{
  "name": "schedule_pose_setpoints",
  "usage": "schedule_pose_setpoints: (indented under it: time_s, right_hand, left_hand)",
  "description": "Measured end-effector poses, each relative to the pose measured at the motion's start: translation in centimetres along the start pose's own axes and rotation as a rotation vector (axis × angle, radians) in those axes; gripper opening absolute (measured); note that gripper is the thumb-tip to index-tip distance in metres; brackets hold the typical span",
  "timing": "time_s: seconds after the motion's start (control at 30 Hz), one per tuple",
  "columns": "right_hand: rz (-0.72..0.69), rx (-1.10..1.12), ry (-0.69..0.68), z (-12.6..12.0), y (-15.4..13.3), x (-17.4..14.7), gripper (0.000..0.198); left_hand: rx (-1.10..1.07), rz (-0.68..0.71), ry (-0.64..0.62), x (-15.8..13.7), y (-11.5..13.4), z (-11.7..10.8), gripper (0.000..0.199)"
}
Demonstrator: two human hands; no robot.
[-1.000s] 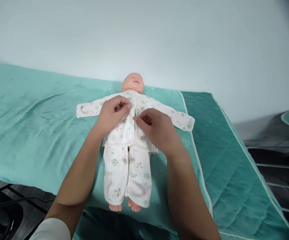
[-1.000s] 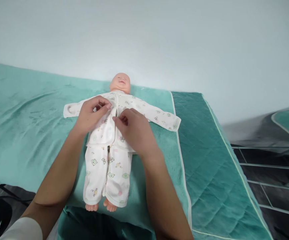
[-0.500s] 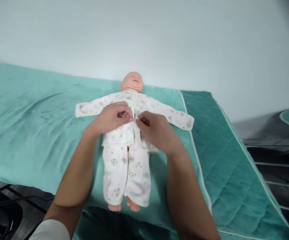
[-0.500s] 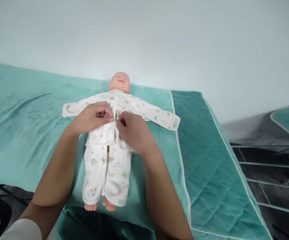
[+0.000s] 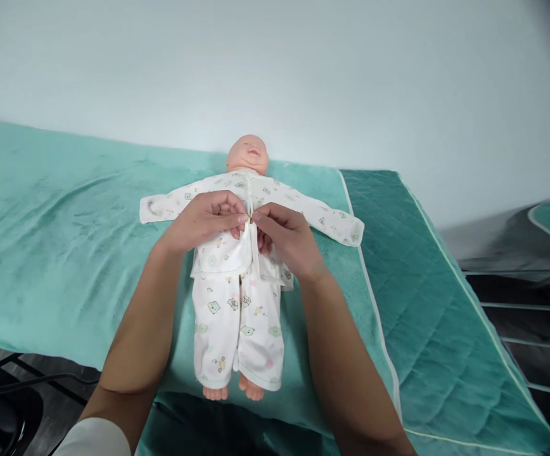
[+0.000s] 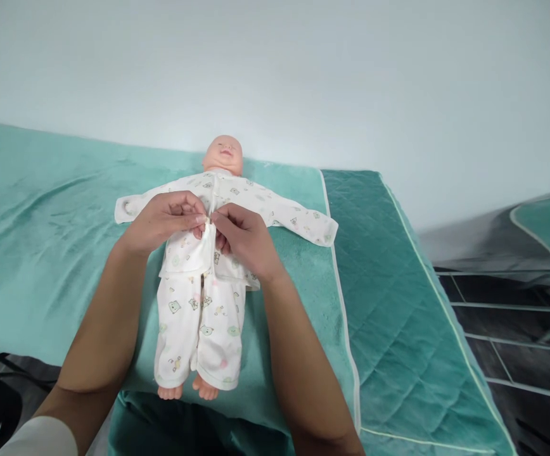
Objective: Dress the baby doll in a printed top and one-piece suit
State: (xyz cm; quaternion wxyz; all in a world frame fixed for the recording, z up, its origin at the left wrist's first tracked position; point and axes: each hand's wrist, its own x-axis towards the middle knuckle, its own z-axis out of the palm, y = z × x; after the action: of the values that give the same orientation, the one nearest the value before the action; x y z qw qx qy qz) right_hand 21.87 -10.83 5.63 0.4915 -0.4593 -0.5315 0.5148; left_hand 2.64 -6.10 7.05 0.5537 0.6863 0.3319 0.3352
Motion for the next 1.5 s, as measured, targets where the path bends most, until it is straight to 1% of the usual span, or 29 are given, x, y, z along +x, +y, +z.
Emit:
schedule_pose_setpoints:
  time_s: [0.3,0.43,0.67,0.93,1.17,1.23,1.37,1.5]
  right_hand:
    - [-0.017,0.0,0.014,-0.1,0.4,0.0,0.034]
    - [-0.017,0.012,0.024,-0.1,0.7,0.1,0.035]
    - [-0.013,0.072,0.022,0.1,0.8,0.3,0.033]
    - [-0.01,0.059,0.007,0.1,1.0,0.2,0.037]
    - [-0.009,0.059,-0.009,0.1,1.1,0.2,0.042]
    - [-0.013,0.05,-0.022,0.0,1.1,0.2,0.041]
    - [-0.022,0.029,-0.088,-0.4,1.0,0.3,0.035]
    - [-0.013,0.0,-0.105,-0.7,0.9,0.4,0.031]
  left_hand:
    - [0.026,-0.051,-0.006,0.1,0.0,0.5,0.012]
    - [0.023,-0.05,-0.013,0.2,0.0,0.5,0.013]
    - [-0.013,-0.07,-0.053,0.1,0.1,0.5,0.011]
    - [-0.006,-0.061,-0.129,0.0,0.1,0.4,0.013]
    - [-0.007,-0.057,-0.102,0.2,-0.1,0.6,0.015]
    - [-0.028,-0.05,-0.114,0.2,-0.3,0.5,0.014]
    - [-0.068,-0.032,-0.156,0.1,-0.4,0.0,0.011]
    - [-0.042,-0.066,-0.188,-0.1,-0.1,-0.2,0.012]
